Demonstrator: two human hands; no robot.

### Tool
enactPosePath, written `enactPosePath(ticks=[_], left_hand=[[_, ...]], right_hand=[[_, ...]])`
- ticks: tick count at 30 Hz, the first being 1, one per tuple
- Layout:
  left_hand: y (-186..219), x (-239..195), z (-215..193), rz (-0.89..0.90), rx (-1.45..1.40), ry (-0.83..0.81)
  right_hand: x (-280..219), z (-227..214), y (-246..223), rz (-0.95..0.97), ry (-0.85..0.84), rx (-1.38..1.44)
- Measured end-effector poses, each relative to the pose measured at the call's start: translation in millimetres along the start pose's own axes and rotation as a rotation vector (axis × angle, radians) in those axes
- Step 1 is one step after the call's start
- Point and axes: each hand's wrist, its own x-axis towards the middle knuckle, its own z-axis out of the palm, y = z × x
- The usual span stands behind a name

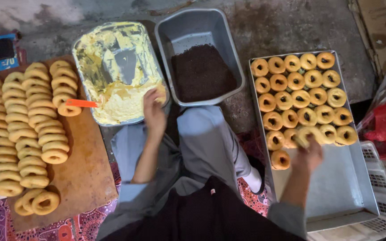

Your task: The person fills ring-shaped pastries with a yellow cream using a small orange spatula, then rolls them in a dark granular topping and places them on a metal tray. The person repeats this process for multiple pastries.

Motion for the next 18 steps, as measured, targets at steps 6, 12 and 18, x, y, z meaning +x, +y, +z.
enactPosePath(ticks=[6, 12, 18], left_hand=[[-59.2, -94.8, -130.4, -0.113, 0.145, 0.500], [-93.6, -196.9, -246.3, -0.463, 0.202, 0.817], [-113.3, -196.7, -316.2, -0.857, 1.322, 0.869]], right_hand=[[-24.1, -54.4, -12.8, 0.182, 0.278, -0.342], [-32.4, 10.7, 5.3, 0.397, 0.139, -0.585], [-39.1, 78.7, 10.2, 0.168, 0.383, -0.806]])
